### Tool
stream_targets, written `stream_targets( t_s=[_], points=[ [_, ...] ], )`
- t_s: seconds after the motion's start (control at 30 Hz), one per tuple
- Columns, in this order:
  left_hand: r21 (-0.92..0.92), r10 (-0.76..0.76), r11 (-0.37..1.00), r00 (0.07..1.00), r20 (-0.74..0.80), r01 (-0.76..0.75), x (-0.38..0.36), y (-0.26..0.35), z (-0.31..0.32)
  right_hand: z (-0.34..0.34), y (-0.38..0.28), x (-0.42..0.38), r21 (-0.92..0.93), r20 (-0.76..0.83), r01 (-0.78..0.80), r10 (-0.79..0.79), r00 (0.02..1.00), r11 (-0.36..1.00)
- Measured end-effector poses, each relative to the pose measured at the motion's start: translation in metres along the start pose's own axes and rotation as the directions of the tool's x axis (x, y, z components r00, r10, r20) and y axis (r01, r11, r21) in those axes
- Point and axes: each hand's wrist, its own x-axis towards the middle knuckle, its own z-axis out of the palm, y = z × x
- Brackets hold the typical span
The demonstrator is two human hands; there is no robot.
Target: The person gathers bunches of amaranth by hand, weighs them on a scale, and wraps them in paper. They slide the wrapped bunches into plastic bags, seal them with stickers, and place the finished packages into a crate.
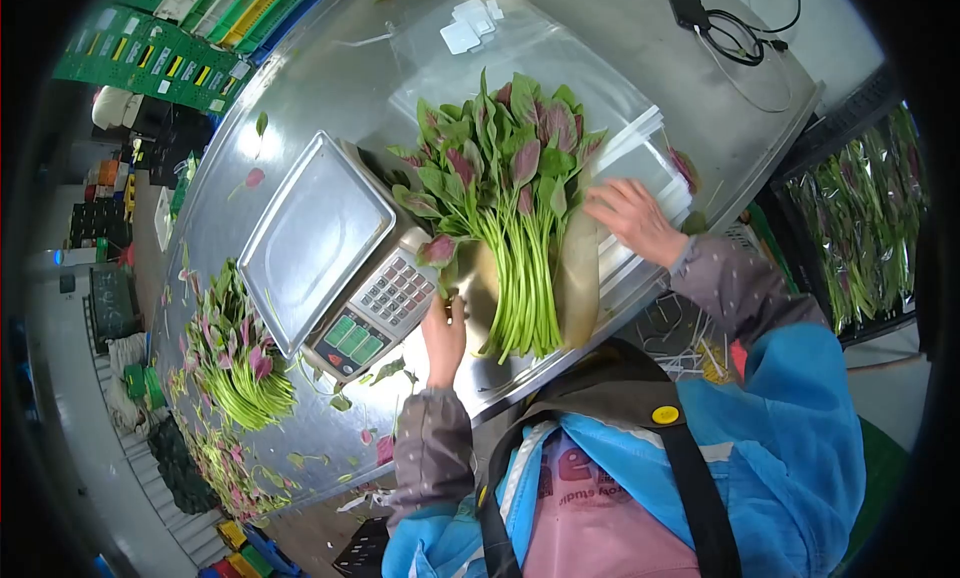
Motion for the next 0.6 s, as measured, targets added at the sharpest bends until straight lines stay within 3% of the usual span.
stream_targets(
  t_s=[0.07, 0.17, 0.23, 0.27, 0.37, 0.4, 0.43, 0.47, 0.5, 0.53, 0.57, 0.6],
  points=[
    [0.234, 0.166, 0.958, 0.986, 0.021, -0.166, 0.031, -0.001, 0.003, 0.013, 0.014, 0.011, -0.029, 0.004, 0.089, -0.088, 0.996, 0.996],
    [0.252, 0.172, 0.948, 0.98, 0.101, -0.192, 0.061, 0.016, 0.0, -0.005, 0.001, 0.035, -0.045, 0.073, 0.232, -0.228, 0.971, 0.972],
    [0.495, 0.337, 0.798, 0.936, 0.104, -0.343, 0.061, 0.043, -0.006, -0.024, -0.021, 0.049, -0.051, 0.134, 0.334, -0.325, 0.936, 0.941],
    [0.535, 0.319, 0.783, 0.943, 0.096, -0.319, 0.056, 0.059, -0.011, -0.034, -0.039, 0.046, -0.052, 0.143, 0.327, -0.317, 0.938, 0.944],
    [0.53, 0.5, 0.665, 0.841, 0.208, -0.527, 0.047, 0.075, -0.019, -0.054, -0.102, 0.02, 0.104, 0.394, 0.321, -0.335, 0.856, 0.941],
    [0.515, 0.497, 0.669, 0.837, 0.227, -0.537, 0.042, 0.077, -0.015, -0.052, -0.122, 0.011, 0.161, 0.465, 0.298, -0.339, 0.818, 0.941],
    [0.462, 0.557, 0.606, 0.76, 0.335, -0.648, 0.035, 0.078, -0.009, -0.05, -0.137, 0.006, 0.282, 0.465, 0.274, -0.381, 0.799, 0.919],
    [0.393, 0.608, 0.538, 0.666, 0.431, -0.746, 0.025, 0.079, -0.002, -0.047, -0.15, 0.005, 0.398, 0.457, 0.245, -0.423, 0.782, 0.884],
    [0.37, 0.616, 0.464, 0.594, 0.519, -0.805, 0.013, 0.078, 0.006, -0.051, -0.154, 0.009, 0.577, 0.283, 0.198, -0.421, 0.862, 0.792],
    [0.321, 0.644, 0.345, 0.472, 0.602, -0.882, 0.004, 0.074, 0.014, -0.06, -0.161, 0.031, 0.488, 0.623, 0.063, -0.398, 0.674, 0.87],
    [0.174, 0.693, 0.505, 0.517, 0.502, -0.845, -0.003, 0.065, 0.021, -0.066, -0.158, 0.045, 0.491, 0.634, -0.194, -0.195, 0.748, 0.849],
    [0.303, 0.621, 0.451, 0.539, 0.57, -0.84, -0.008, 0.066, 0.019, -0.06, -0.144, 0.051, 0.765, 0.513, -0.445, -0.022, 0.858, 0.465]
  ],
)
